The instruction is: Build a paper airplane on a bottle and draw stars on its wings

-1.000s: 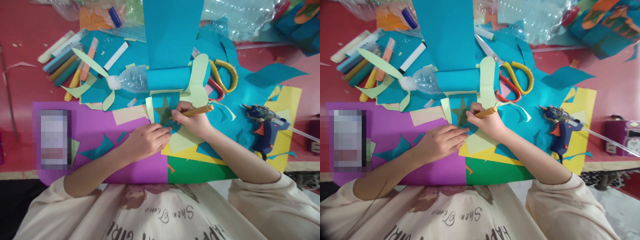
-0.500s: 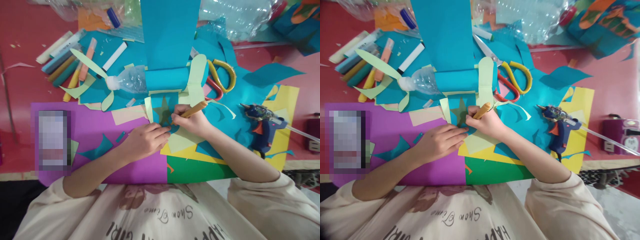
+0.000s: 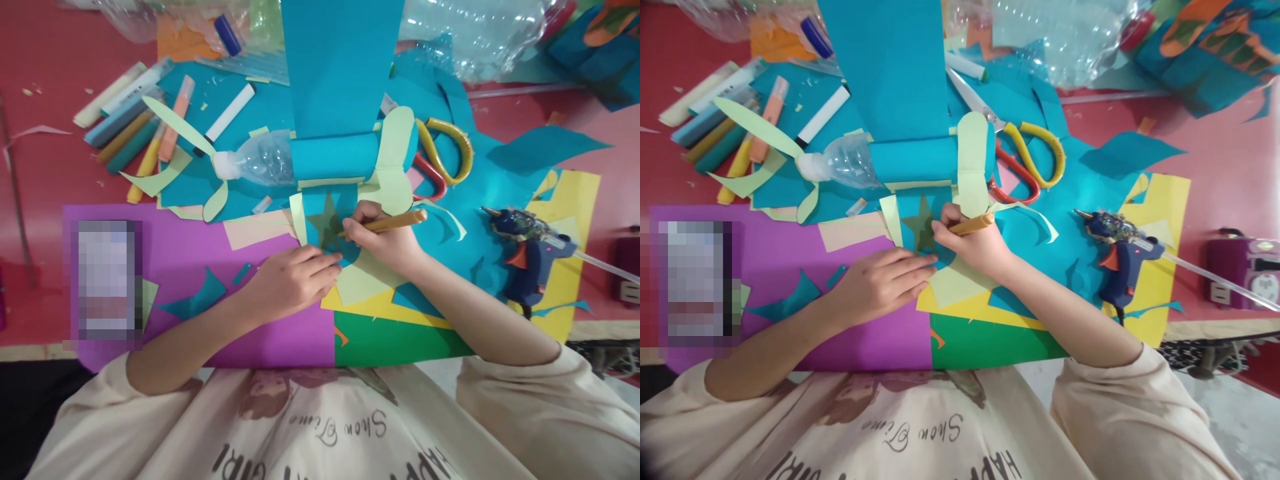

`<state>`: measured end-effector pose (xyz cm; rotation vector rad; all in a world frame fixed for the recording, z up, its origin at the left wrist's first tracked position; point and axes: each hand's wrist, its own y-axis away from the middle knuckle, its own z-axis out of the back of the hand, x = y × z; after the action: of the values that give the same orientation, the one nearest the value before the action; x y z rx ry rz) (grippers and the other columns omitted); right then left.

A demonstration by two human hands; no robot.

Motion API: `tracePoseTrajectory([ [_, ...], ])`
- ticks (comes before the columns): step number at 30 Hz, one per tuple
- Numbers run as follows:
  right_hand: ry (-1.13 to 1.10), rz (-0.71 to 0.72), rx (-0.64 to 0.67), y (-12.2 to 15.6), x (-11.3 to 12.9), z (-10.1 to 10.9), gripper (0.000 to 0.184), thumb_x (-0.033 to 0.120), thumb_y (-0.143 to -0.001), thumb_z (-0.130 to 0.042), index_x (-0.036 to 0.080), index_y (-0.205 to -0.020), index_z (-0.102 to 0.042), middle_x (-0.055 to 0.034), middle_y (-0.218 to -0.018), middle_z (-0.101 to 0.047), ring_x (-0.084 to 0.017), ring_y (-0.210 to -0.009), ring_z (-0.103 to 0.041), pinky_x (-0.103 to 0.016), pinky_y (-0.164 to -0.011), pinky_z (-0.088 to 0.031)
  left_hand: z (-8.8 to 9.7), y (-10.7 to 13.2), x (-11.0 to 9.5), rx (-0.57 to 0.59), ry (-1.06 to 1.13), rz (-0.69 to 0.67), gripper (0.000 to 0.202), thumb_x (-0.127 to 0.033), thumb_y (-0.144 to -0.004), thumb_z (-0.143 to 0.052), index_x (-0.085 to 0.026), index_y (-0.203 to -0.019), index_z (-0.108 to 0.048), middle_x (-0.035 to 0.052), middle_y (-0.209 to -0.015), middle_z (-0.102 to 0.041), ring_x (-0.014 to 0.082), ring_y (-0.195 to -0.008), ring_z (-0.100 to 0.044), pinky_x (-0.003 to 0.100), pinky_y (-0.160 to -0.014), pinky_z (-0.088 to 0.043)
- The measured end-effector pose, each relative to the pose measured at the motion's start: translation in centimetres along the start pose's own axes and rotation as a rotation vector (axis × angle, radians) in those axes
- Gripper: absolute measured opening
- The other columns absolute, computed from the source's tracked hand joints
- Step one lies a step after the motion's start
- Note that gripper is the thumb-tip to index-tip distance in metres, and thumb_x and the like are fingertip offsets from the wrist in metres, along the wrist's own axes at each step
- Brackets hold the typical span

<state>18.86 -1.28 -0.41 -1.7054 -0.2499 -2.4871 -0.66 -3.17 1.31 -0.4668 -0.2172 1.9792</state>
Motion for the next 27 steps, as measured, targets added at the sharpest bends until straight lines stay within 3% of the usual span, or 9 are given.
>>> tracePoseTrajectory([
  [6, 0.087, -0.024, -0.007, 0.08, -0.12, -0.12, 0.029, 0.033, -0.079, -0.051, 0.022, -0.058, -0.034, 0.0037, -0.054, -0.04, -0.01, -0.056, -0.04, -0.027, -0.056, -0.032, 0.03, -0.06, 0.01, -0.007, 0.015, -0.013, 0.025, -0.011, -0.098, -0.046, -0.012, -0.092, -0.07, 0.0034, -0.105, -0.076, 0.0151, -0.081, -0.068, 0.028, -0.075, -0.057],
  [16, 0.052, -0.008, 0.114, 0.08, 0.21, 0.39, 0.024, 0.026, -0.074, -0.051, 0.022, -0.054, -0.037, 0.0051, -0.05, -0.038, -0.008, -0.05, -0.034, -0.025, -0.049, -0.027, 0.03, -0.07, 0.01, -0.003, 0.018, -0.015, 0.028, -0.012, -0.099, -0.043, -0.014, -0.092, -0.07, 0.0029, -0.102, -0.077, 0.0145, -0.082, -0.069, 0.028, -0.076, -0.057],
  [27, -0.016, 0.005, -0.01, 0.03, 0.32, 0.26, 0.031, 0.034, -0.08, -0.051, 0.023, -0.057, -0.035, 0.0038, -0.053, -0.043, -0.011, -0.054, -0.043, -0.028, -0.057, -0.036, 0.11, -0.01, -0.02, -0.008, -0.003, -0.012, 0.025, -0.012, -0.098, -0.046, -0.013, -0.092, -0.071, 0.0029, -0.105, -0.076, 0.0145, -0.082, -0.068, 0.027, -0.077, -0.058],
])
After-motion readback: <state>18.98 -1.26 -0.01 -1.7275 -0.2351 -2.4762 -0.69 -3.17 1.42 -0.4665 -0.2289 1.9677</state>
